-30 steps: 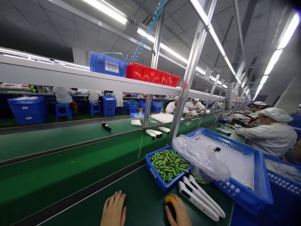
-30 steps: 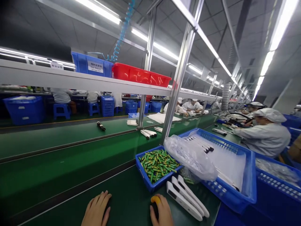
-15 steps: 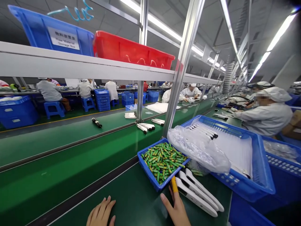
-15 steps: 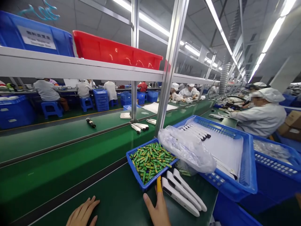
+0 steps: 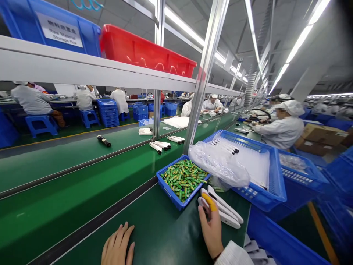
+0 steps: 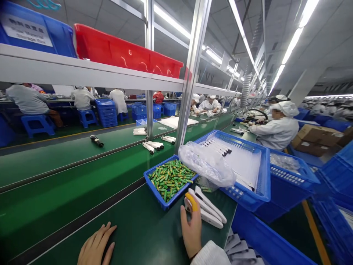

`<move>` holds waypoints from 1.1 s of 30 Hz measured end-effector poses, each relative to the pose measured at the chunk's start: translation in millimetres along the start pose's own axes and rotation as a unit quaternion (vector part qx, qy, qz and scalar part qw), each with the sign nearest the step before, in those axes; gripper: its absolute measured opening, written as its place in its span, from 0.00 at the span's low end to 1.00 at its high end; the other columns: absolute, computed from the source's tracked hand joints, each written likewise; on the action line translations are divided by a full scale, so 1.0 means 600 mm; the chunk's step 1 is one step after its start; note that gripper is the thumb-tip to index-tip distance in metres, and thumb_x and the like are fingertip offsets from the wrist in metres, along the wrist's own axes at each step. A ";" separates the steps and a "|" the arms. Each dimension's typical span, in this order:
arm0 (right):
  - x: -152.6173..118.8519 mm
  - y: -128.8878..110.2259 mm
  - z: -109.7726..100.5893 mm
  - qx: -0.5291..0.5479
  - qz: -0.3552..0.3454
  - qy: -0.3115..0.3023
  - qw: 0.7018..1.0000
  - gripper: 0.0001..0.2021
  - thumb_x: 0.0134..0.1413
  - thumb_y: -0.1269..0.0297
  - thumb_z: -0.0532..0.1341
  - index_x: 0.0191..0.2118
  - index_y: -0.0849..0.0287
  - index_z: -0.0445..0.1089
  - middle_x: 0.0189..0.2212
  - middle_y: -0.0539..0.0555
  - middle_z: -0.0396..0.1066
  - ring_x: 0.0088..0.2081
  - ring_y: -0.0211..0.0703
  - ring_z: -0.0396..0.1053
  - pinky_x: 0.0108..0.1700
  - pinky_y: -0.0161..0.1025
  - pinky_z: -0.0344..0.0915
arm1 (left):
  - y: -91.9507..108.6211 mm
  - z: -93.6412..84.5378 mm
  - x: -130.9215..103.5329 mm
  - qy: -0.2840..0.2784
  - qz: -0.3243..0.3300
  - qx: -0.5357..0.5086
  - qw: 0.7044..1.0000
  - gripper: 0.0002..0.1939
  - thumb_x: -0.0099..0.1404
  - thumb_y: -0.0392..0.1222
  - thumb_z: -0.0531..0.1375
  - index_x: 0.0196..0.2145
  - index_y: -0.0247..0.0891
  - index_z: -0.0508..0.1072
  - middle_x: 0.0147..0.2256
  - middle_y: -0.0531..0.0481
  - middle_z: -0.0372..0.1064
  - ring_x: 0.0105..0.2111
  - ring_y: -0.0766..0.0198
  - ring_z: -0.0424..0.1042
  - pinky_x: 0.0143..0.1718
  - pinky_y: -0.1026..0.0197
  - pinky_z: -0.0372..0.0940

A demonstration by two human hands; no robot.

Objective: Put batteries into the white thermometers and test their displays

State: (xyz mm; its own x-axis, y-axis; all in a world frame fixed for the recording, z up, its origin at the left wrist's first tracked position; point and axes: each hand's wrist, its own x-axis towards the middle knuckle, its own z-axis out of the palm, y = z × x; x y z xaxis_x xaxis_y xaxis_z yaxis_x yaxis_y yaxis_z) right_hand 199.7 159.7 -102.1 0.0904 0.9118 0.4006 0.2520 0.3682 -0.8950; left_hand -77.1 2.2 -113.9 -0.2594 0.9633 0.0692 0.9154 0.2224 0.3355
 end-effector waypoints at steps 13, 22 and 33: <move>0.238 -0.004 0.052 -0.402 -0.088 -0.174 0.895 0.34 0.57 0.47 0.53 0.60 0.70 0.58 0.64 0.68 0.49 0.66 0.62 0.42 0.65 0.54 0.43 | 0.021 -0.018 -0.011 -0.005 -0.018 -0.036 0.999 0.25 0.68 0.44 0.44 0.58 0.37 0.66 0.60 0.44 0.59 0.60 0.51 0.58 0.57 0.43 0.58; 0.307 -0.030 0.091 -0.427 -0.067 -0.248 0.867 0.20 0.64 0.56 0.54 0.57 0.60 0.61 0.56 0.60 0.62 0.56 0.52 0.62 0.58 0.56 0.57 | 0.026 -0.023 -0.013 0.013 -0.019 -0.041 0.999 0.23 0.68 0.43 0.45 0.56 0.40 0.68 0.59 0.44 0.62 0.59 0.51 0.60 0.57 0.44 0.59; 0.279 -0.049 0.082 -0.461 -0.081 -0.260 0.845 0.20 0.63 0.56 0.55 0.55 0.62 0.63 0.58 0.61 0.59 0.60 0.54 0.56 0.61 0.56 0.52 | 0.030 -0.031 -0.013 0.006 -0.027 -0.069 0.997 0.23 0.68 0.43 0.45 0.56 0.40 0.68 0.59 0.44 0.61 0.59 0.52 0.59 0.58 0.44 0.58</move>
State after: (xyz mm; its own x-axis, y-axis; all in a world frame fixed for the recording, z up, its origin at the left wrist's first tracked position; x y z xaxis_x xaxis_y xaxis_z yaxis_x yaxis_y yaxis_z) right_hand 159.9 310.4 -18.1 -0.3926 0.9077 0.1484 0.8849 0.4168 -0.2080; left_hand -63.9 -4.2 -91.0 -0.3116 0.9485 0.0574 0.8493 0.2509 0.4644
